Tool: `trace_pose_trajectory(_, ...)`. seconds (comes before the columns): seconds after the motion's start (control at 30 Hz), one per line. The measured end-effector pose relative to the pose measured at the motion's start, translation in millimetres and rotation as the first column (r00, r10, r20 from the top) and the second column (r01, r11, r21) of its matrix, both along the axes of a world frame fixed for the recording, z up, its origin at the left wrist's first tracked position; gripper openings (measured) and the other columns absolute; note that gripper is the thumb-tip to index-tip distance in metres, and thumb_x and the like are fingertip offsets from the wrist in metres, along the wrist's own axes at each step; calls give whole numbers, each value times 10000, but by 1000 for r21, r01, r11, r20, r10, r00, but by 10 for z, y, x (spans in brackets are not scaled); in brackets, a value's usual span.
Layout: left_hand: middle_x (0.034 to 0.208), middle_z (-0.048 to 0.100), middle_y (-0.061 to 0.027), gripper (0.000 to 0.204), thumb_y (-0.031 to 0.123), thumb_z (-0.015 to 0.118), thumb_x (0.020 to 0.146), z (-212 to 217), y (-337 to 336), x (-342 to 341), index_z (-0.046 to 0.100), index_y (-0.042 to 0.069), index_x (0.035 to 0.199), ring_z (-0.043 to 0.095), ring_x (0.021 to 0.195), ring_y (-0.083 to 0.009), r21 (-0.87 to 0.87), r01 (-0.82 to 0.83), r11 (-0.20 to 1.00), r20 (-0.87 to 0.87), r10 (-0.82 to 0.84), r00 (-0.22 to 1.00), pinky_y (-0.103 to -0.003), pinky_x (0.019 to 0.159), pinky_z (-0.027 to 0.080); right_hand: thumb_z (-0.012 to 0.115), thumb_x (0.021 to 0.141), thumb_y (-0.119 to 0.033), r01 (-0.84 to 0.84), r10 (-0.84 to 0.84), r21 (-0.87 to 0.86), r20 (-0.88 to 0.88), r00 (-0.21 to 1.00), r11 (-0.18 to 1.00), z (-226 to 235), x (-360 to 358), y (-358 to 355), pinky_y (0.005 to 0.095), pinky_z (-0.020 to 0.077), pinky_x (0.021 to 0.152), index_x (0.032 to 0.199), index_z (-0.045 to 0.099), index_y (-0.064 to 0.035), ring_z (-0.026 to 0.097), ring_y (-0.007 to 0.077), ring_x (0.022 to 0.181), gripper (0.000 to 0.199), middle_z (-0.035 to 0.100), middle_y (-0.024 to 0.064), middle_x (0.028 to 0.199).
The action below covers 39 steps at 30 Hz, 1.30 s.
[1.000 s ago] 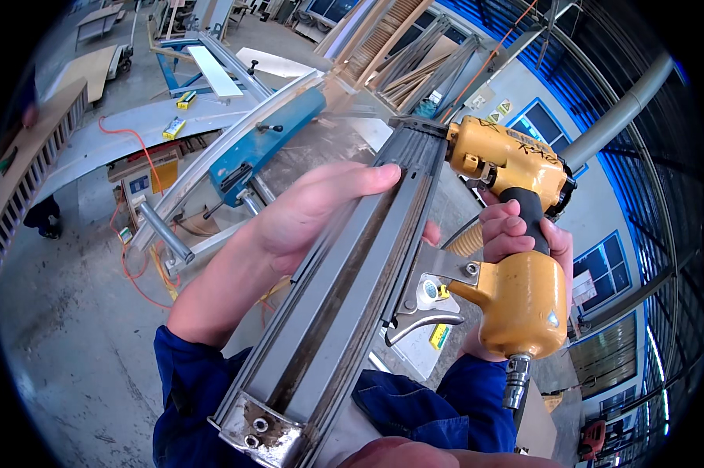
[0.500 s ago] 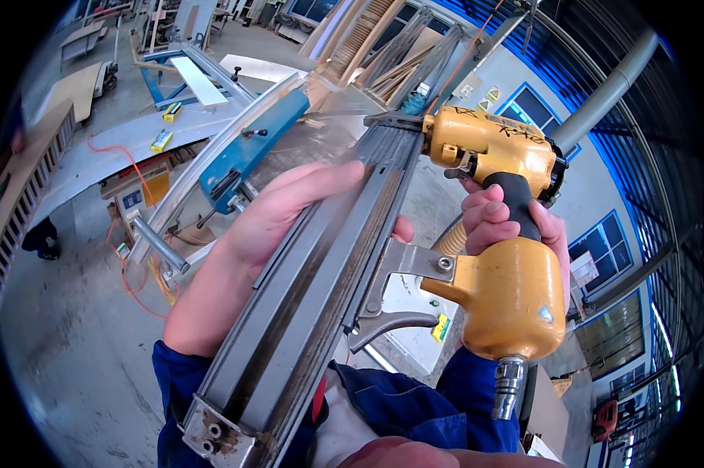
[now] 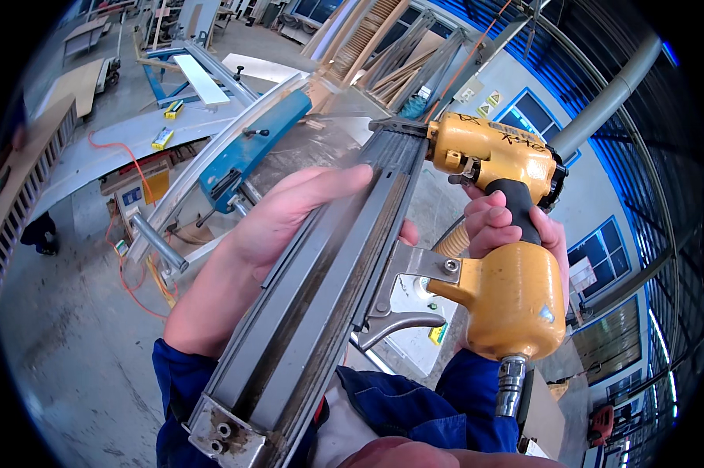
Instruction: The person uses a pneumatic nail gun to fasten a metal profile to a larger metal frame structure. They align the pieces and drive fasteners along the length of the profile. Later, they handle a small piece of cardboard and reposition the frame on the workbench.
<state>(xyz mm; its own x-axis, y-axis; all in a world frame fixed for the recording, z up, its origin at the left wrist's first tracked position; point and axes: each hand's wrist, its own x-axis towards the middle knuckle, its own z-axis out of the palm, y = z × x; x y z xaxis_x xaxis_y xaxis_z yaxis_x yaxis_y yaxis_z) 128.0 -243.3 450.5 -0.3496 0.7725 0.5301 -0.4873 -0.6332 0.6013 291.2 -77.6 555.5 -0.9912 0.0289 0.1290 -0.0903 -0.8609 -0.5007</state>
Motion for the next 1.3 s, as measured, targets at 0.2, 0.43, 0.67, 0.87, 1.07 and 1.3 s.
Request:
trace_pose_trajectory(0.2,1150,715,-254,454,350,493,1092,56,25,43,579,-45,1298,753,929,-227,2,-13,1000,-39,13,999,-319,784,633,597,943,-108,25,-25,-2,-13,1000,1000,13,58,18,330,550,884,1409,344,129,561,232,1009,581,541,166,1175)
trace_pose_trajectory(0.43,1156,718,-237,483,364,502,1087,44,56,17,581,-62,1299,749,953,-225,35,1,999,-75,2,997,-335,808,632,615,904,-48,92,-92,42,-10,996,995,21,48,-18,301,553,828,1514,157,174,573,209,970,795,513,150,1149)
trace_pose_trajectory(0.67,1168,714,-253,467,368,499,1090,36,63,22,596,-48,1276,749,967,-233,30,6,1000,-77,-3,997,-334,815,630,614,902,-48,101,-102,23,12,995,995,30,63,-6,307,551,833,1521,155,174,574,205,962,802,514,148,1152)
trace_pose_trajectory(0.87,1165,712,-268,433,351,500,1092,45,29,49,584,-24,1290,753,936,-232,5,-16,1000,-47,16,999,-324,782,631,613,903,-57,47,-48,24,9,999,999,29,68,-6,303,550,834,1536,131,165,574,202,958,826,515,140,1152)
trace_pose_trajectory(1.07,1160,712,-273,416,331,502,1091,55,42,75,581,-23,1294,752,906,-222,-20,19,1000,16,-19,1000,-313,766,624,605,932,-96,65,-65,-18,26,998,998,63,120,-42,319,552,855,1428,297,136,578,220,974,628,541,163,1154)
trace_pose_trajectory(1.3,1171,712,-258,444,326,422,1115,12,-63,66,564,-39,1324,737,944,-200,-67,-71,995,-12,70,997,-279,789,594,613,978,-161,-25,27,-32,63,998,999,9,31,-26,338,556,883,1294,477,68,610,229,983,413,593,156,1140)
